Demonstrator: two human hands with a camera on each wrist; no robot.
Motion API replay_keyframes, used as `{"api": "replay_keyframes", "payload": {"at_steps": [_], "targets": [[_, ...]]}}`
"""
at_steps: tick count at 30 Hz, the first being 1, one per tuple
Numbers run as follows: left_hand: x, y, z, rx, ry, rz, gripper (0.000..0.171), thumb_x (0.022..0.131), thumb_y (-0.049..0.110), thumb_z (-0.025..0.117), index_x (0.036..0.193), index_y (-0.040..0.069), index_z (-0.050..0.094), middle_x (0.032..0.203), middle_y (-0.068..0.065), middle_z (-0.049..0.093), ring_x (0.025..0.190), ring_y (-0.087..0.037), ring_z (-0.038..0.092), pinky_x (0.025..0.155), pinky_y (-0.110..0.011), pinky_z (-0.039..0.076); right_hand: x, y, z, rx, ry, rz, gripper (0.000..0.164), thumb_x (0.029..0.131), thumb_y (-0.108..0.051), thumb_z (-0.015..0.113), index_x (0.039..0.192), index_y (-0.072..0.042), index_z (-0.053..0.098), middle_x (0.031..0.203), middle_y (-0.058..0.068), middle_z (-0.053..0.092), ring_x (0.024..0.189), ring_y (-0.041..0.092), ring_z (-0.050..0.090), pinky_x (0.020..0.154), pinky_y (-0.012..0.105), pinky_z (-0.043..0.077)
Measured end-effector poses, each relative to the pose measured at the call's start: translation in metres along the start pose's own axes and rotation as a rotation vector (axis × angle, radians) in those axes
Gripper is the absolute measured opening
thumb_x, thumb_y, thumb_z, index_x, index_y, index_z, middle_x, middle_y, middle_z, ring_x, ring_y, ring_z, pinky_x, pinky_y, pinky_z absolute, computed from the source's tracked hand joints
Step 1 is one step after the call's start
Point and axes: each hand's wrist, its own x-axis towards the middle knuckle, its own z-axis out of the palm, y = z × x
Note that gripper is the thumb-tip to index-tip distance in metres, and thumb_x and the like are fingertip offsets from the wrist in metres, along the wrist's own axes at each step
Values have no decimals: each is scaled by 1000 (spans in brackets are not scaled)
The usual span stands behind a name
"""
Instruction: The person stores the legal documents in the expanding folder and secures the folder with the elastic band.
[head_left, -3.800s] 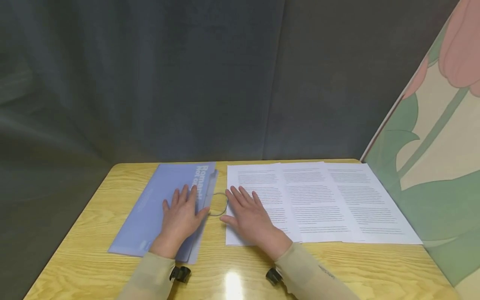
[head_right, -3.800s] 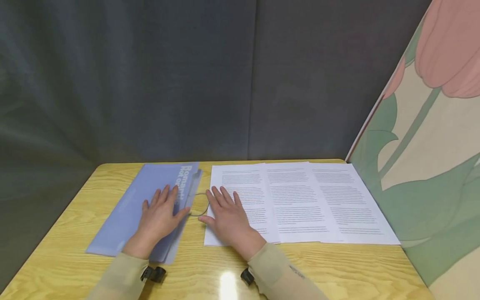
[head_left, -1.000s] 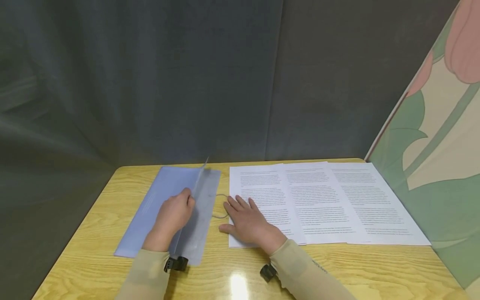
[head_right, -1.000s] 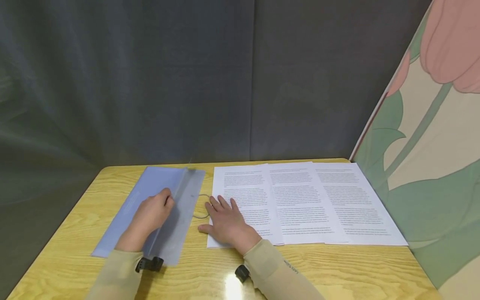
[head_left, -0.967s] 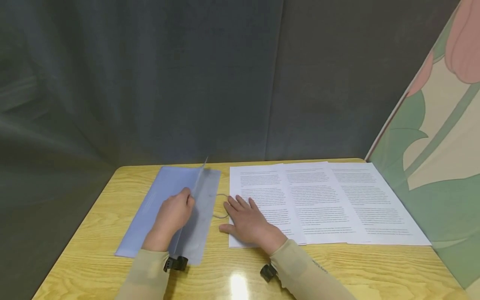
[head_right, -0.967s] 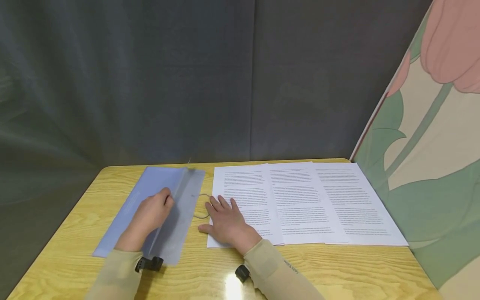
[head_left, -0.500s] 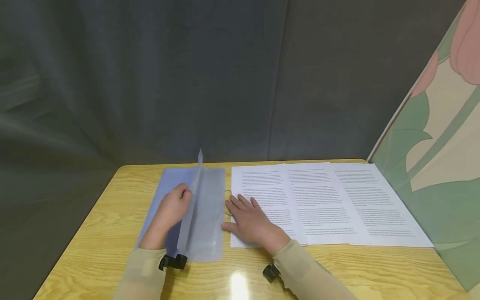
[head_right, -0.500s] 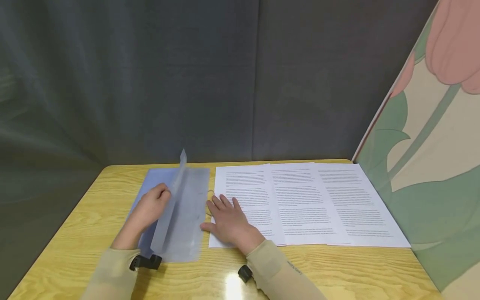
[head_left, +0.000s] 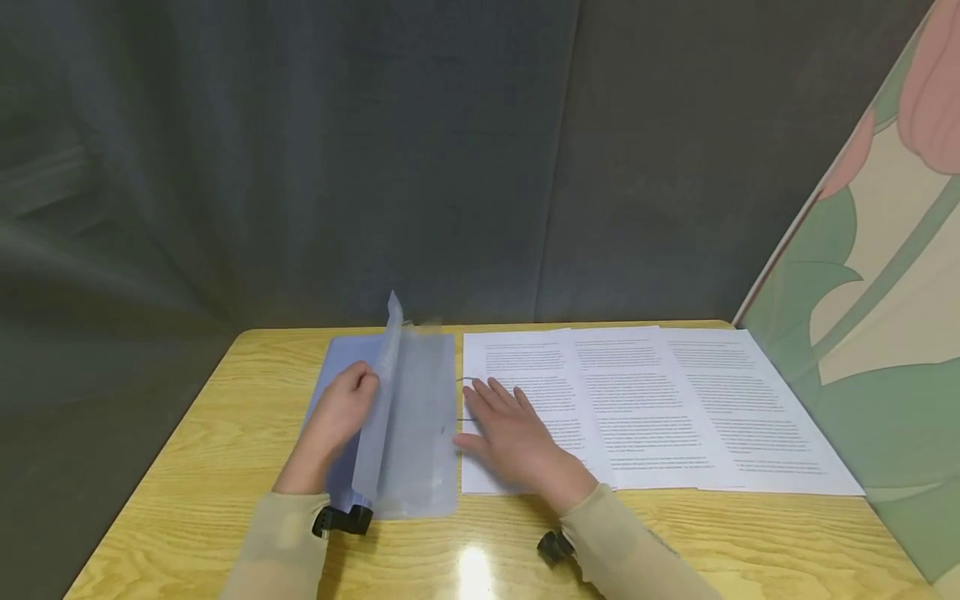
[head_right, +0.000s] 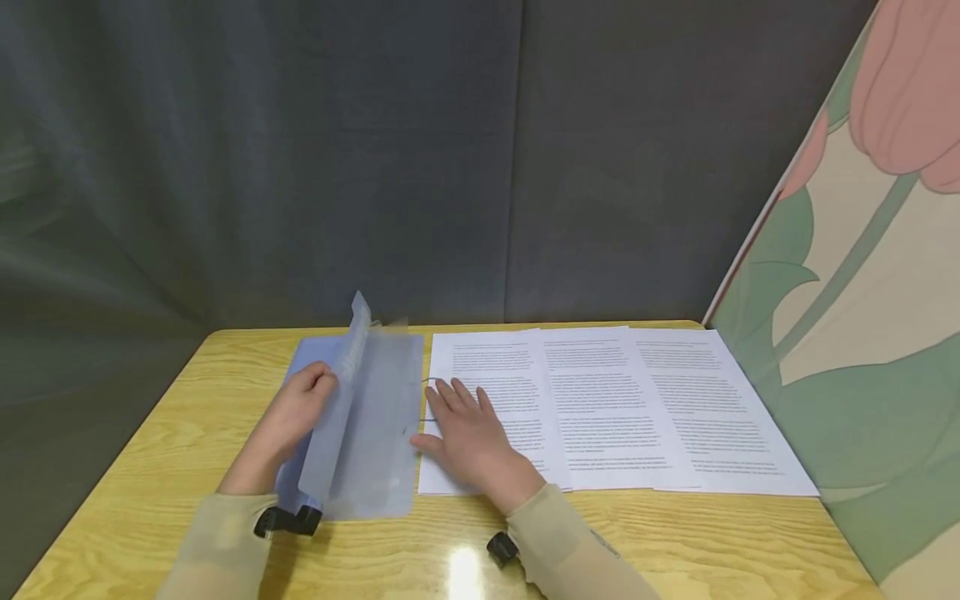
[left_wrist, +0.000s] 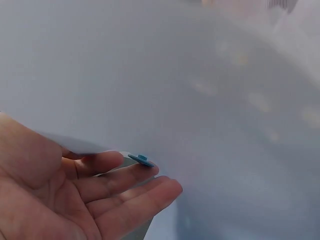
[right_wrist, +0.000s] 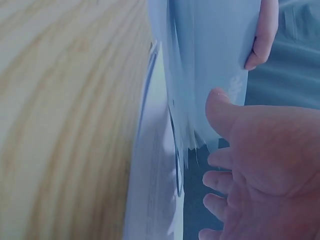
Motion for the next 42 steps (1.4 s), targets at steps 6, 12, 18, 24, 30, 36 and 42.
{"api": "replay_keyframes", "payload": {"at_steps": [6,12,18,24,30,36,42], "targets": [[1,2,0,-21,3,-2,22,110,15,37,89,9,40,76,-6,35,65,-21,31,62,-37,32,-4,12,-8,5,71,60,78,111,-52,59,172,-10,35,179,12,30,167,33,19,132,60,14],[-1,2,0,-29,4,-3,23,111,15,38,89,9,39,77,-6,34,65,-22,30,62,-38,31,-11,29,-15,21,126,109,81,111,-48,63,172,-6,33,179,16,29,167,38,18,131,62,15],[-1,3,2,-36,11,-9,23,111,16,38,89,9,39,76,-6,35,65,-22,32,62,-37,32,-21,47,-24,25,161,176,83,111,-46,64,172,-2,30,178,22,26,166,43,17,131,63,15],[-2,3,3,-33,2,-14,22,112,16,37,90,9,40,77,-6,36,65,-22,32,62,-38,32,-28,67,-30,35,192,253,86,110,-46,66,172,-1,28,179,24,21,166,45,14,131,64,14],[-2,3,3,-28,5,-8,23,112,15,38,90,9,41,76,-6,36,65,-22,33,61,-37,33,-32,88,-33,52,189,320,90,110,-48,65,173,0,23,179,29,16,166,48,9,131,65,12],[-3,4,2,-36,8,-12,23,111,15,38,90,9,41,76,-6,36,65,-22,33,61,-37,33,-36,99,-34,79,161,339,92,109,-48,65,172,3,22,177,33,14,165,53,8,130,67,10],[-3,5,0,-39,10,-13,23,112,15,38,90,9,43,76,-6,38,65,-22,35,60,-37,34,-38,101,-32,72,126,357,95,109,-46,67,169,10,21,177,35,12,164,54,8,130,65,12]]}}
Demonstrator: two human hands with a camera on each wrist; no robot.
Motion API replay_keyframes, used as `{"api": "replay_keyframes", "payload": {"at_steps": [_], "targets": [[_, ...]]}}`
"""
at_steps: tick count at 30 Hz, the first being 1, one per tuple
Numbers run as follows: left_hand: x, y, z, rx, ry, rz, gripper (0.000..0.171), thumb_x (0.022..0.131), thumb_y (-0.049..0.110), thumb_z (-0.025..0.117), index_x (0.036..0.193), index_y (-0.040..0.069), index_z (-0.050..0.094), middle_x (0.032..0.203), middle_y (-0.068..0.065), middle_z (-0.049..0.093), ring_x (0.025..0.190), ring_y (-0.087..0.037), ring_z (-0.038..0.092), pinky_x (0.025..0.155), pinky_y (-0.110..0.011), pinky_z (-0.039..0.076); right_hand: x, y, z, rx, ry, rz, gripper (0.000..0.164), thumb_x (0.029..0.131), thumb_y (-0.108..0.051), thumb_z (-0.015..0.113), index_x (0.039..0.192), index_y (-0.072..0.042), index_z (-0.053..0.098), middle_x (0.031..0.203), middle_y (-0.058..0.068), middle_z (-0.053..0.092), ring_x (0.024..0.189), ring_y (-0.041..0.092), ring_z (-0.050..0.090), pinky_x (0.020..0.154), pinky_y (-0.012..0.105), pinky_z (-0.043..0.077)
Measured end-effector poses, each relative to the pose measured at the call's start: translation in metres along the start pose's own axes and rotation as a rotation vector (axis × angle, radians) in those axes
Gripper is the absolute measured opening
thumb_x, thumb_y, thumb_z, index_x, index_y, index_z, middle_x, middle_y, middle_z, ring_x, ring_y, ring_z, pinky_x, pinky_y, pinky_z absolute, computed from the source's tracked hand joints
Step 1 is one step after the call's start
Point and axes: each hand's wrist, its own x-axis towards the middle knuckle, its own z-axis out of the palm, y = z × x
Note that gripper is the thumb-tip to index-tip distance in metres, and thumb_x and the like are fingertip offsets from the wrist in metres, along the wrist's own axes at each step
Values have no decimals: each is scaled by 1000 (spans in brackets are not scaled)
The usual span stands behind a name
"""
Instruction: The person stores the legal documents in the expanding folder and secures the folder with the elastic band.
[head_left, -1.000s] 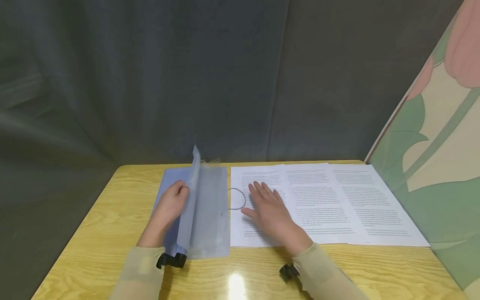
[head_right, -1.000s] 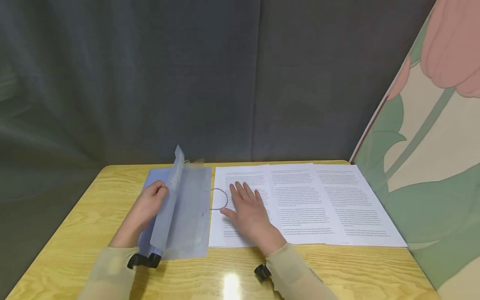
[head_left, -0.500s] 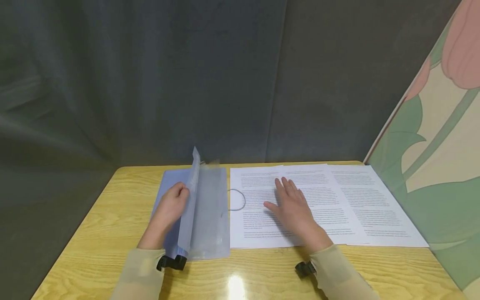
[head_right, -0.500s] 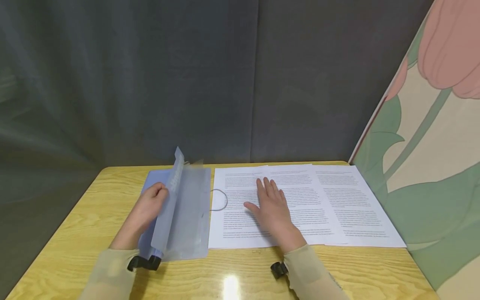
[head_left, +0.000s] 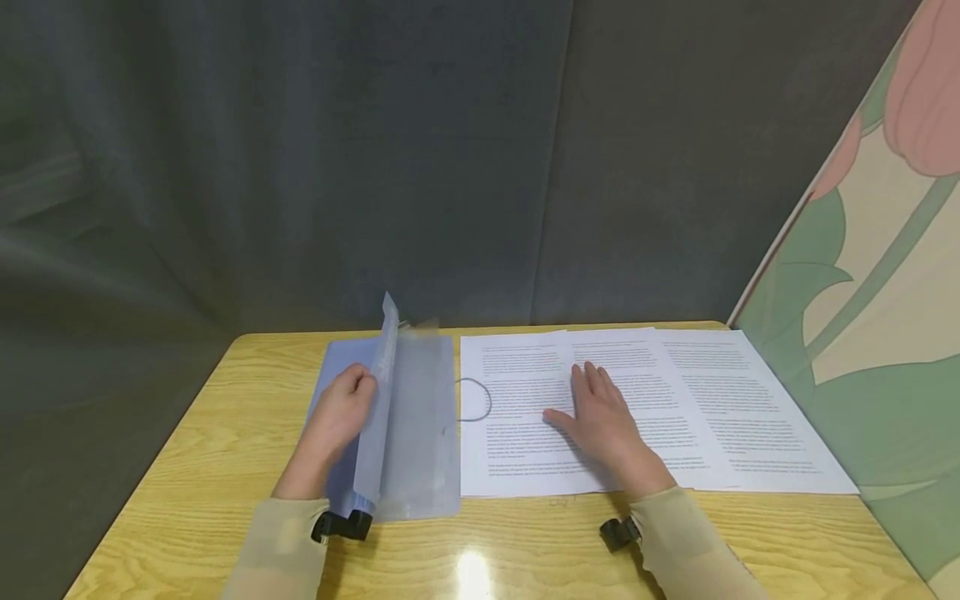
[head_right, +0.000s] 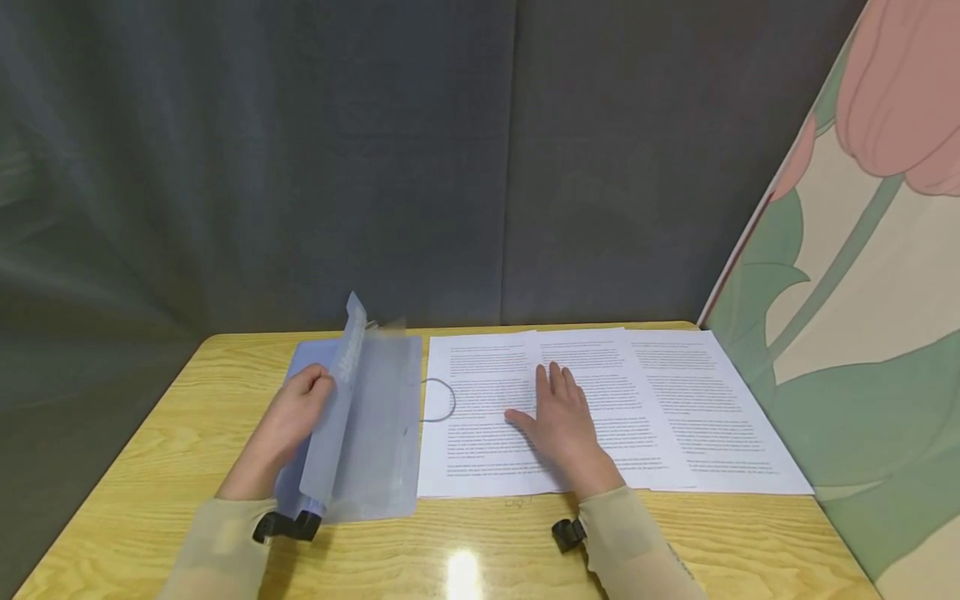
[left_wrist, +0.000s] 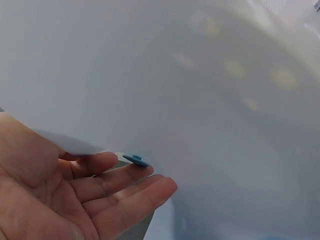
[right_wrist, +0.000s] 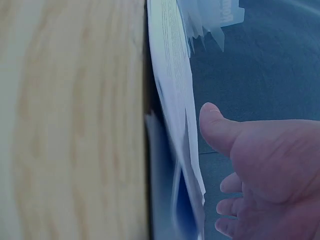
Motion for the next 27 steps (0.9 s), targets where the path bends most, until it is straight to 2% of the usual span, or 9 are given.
{"api": "replay_keyframes", "payload": {"at_steps": [6,12,18,27], "targets": [[1,-1,-2,-8,8,7,22,111,15,38,91,8,45,77,-7,39,65,-22,36,61,-37,34,0,1,0,-11,-14,24,99,107,-48,69,166,15,22,176,36,11,164,53,8,131,63,12],[2,-2,-2,-13,7,9,22,111,15,38,92,8,46,77,-7,40,66,-22,37,61,-37,35,1,2,0,-38,-36,50,101,105,-51,72,162,20,29,175,37,13,164,54,11,131,61,15],[2,-1,-2,-15,9,18,23,112,15,39,91,8,44,76,-6,38,65,-22,35,61,-37,34,2,2,0,-35,-20,67,103,100,-48,79,157,24,33,174,39,15,163,54,15,130,60,18],[1,1,-2,-12,-4,12,24,112,17,38,90,9,42,75,-5,36,64,-21,32,60,-37,32,4,1,1,-4,0,123,103,96,-44,86,156,24,36,175,37,14,163,54,15,129,60,21]]}}
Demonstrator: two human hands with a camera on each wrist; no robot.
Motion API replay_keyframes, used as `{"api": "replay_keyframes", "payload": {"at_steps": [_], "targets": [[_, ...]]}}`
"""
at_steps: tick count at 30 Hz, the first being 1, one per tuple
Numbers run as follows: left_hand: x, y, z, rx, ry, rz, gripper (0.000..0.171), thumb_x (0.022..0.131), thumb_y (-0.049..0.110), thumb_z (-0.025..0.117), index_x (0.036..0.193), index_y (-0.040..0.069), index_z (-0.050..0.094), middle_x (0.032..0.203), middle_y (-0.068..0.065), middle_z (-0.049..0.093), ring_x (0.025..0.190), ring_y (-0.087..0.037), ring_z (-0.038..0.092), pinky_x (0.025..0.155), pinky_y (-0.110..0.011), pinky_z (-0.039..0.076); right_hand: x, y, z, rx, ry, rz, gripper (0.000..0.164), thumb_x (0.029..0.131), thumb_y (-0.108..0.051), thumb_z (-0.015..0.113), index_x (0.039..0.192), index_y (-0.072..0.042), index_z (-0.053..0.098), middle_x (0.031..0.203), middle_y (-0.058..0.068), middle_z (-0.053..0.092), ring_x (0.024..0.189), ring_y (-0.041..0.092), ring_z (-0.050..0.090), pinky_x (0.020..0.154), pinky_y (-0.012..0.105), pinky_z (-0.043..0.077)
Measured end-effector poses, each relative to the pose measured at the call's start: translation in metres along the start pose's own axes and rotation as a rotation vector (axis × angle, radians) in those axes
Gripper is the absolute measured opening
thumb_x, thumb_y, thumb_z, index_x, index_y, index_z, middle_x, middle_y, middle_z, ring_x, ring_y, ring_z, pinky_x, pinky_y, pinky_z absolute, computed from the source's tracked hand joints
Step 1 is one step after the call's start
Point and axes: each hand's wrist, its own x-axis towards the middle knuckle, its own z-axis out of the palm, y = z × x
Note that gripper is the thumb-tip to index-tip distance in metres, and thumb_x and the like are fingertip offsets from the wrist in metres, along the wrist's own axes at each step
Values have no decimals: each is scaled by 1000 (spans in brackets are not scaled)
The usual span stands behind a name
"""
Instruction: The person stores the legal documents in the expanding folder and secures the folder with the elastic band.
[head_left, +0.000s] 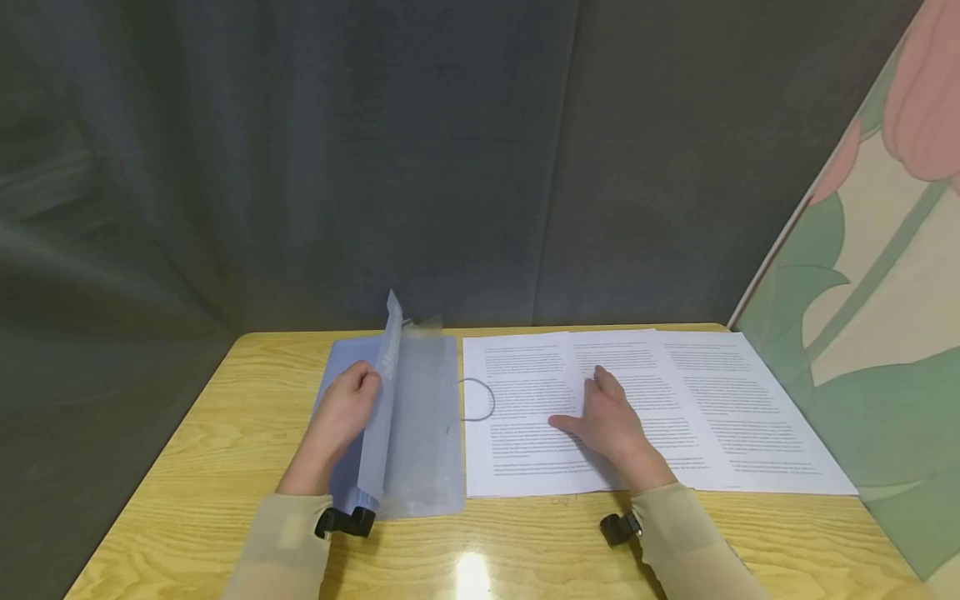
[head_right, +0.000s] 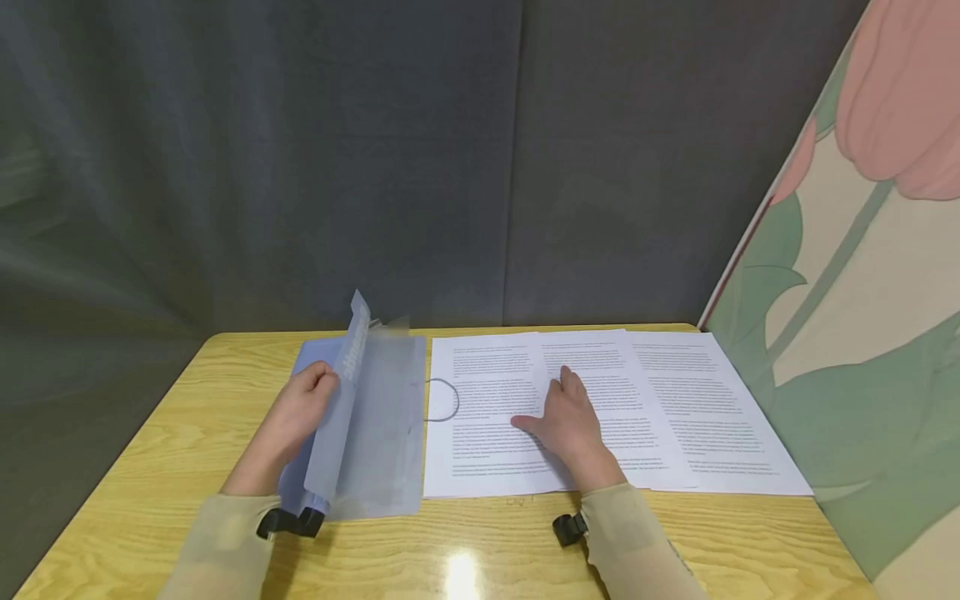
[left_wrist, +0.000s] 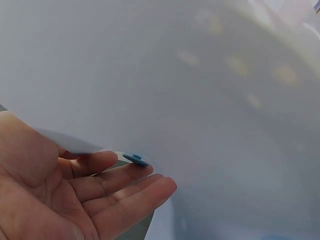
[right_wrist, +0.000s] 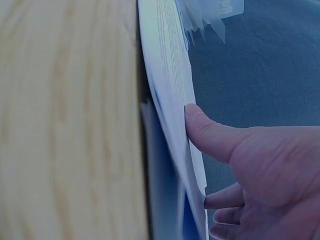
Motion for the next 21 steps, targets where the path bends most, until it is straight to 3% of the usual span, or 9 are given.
{"api": "replay_keyframes", "payload": {"at_steps": [21], "targets": [[-1,-1,0,-17,6,8,24,113,16,39,90,9,42,75,-4,36,64,-21,31,60,-37,32,3,-1,-1,4,55,35,98,86,-42,94,148,19,50,160,39,39,151,54,36,124,61,34]]}}
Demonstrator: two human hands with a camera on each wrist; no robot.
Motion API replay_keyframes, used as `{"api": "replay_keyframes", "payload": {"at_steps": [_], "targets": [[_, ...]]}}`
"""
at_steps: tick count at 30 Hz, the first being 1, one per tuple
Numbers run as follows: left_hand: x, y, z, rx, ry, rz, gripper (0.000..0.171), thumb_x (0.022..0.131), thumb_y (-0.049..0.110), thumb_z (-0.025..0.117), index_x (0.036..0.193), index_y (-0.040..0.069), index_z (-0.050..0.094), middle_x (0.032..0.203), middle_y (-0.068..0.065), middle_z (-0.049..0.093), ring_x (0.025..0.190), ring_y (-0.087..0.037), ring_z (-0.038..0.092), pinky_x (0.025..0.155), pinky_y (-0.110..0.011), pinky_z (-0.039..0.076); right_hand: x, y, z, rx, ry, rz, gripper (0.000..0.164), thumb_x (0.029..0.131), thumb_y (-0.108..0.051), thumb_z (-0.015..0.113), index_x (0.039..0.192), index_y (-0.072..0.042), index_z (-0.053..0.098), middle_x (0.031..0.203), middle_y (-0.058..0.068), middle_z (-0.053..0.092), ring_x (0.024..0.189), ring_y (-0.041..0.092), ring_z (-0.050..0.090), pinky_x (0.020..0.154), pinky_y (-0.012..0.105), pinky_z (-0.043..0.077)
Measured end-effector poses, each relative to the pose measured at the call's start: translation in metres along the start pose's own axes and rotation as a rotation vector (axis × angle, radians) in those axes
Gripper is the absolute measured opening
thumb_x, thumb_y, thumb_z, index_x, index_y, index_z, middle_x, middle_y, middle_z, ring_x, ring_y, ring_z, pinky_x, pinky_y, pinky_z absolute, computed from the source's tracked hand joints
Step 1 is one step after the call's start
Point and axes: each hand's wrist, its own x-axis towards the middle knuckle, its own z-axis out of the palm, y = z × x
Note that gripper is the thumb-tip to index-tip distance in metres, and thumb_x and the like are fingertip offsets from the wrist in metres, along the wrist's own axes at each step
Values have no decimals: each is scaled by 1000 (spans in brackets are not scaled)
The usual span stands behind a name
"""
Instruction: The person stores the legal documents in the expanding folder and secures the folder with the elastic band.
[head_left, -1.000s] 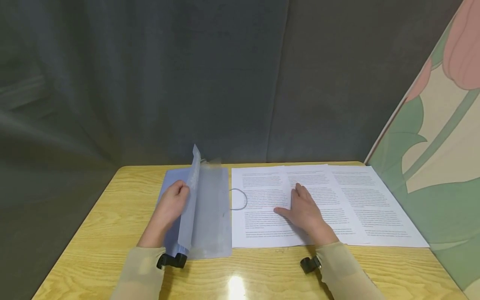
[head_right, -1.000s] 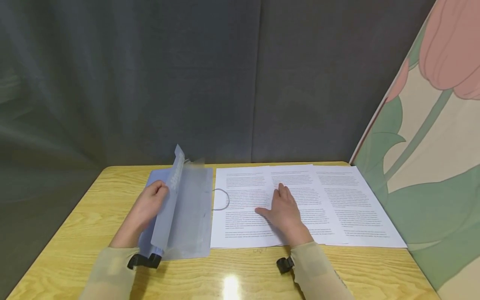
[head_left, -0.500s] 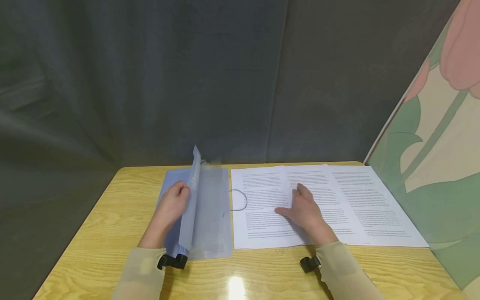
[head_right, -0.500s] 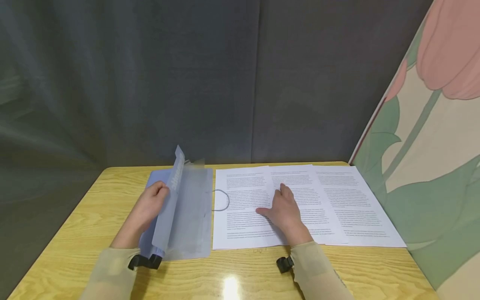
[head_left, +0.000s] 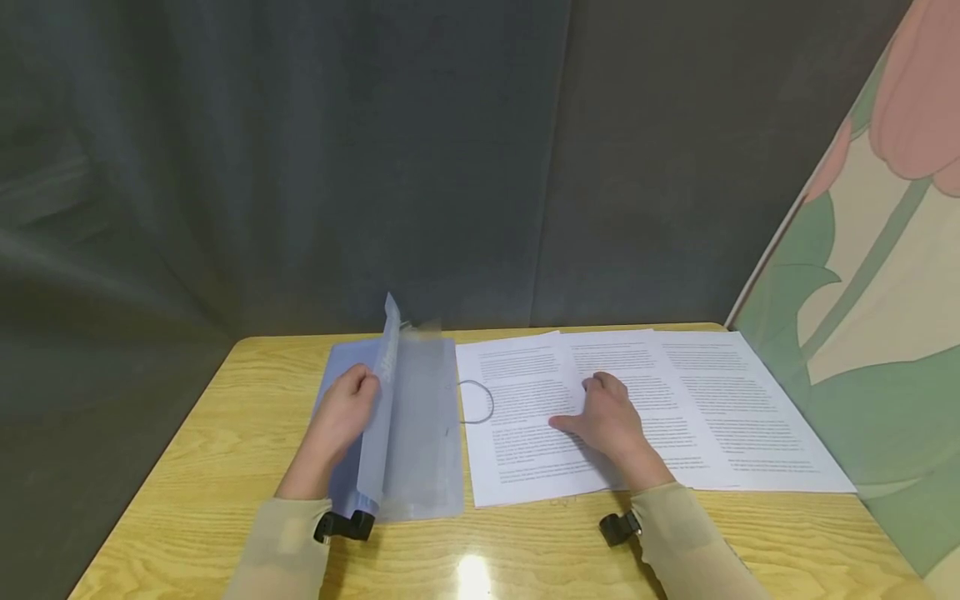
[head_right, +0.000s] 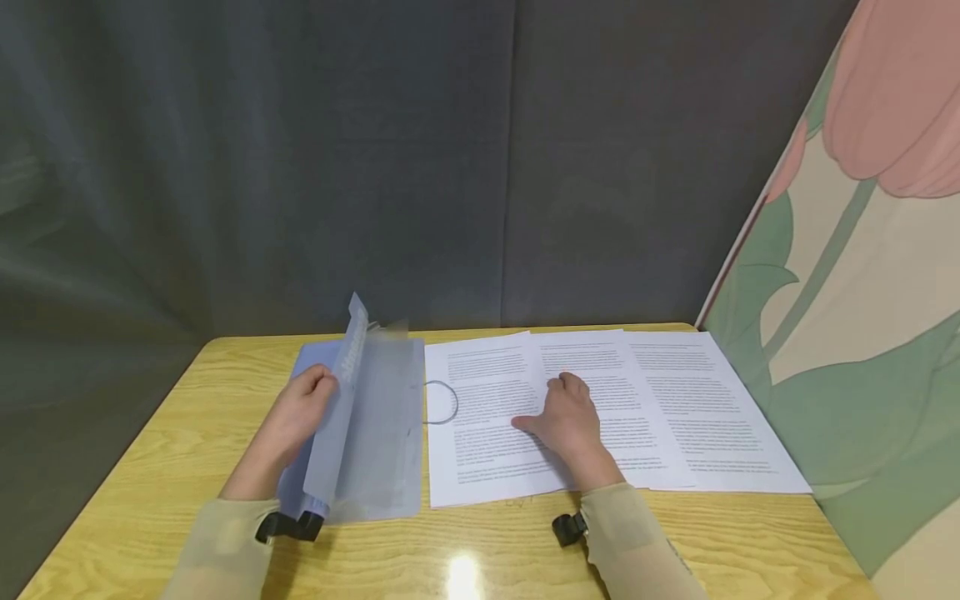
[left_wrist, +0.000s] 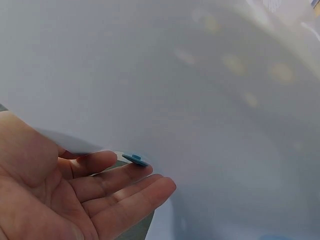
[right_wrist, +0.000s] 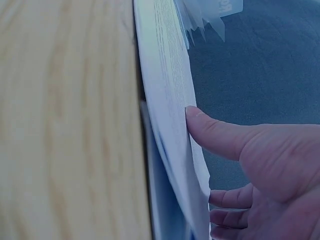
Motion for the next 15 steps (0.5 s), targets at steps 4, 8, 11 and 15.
{"api": "replay_keyframes", "payload": {"at_steps": [4,8,11,15], "targets": [[0,-1,0,-2,2,0,24,112,16,39,90,9,42,75,-4,36,64,-21,31,60,-37,32,1,1,1,43,28,10,90,85,-38,96,141,17,52,151,37,45,141,52,43,117,62,41],[0,-1,0,-7,-3,-4,24,113,16,38,90,9,42,75,-4,36,64,-21,31,60,-37,32,1,1,3,67,49,14,82,86,-33,95,137,16,53,146,35,46,136,51,45,112,62,45],[1,-1,0,-3,1,-4,24,112,16,38,90,8,43,76,-5,37,65,-21,33,61,-37,33,1,1,2,76,59,10,76,90,-30,91,137,15,53,146,35,47,137,51,44,113,62,44],[1,-1,0,4,6,-1,23,112,15,39,91,9,44,76,-6,37,65,-22,34,61,-37,34,-1,1,-2,85,96,-4,56,97,-25,82,131,13,60,136,32,55,127,47,50,106,61,48]]}}
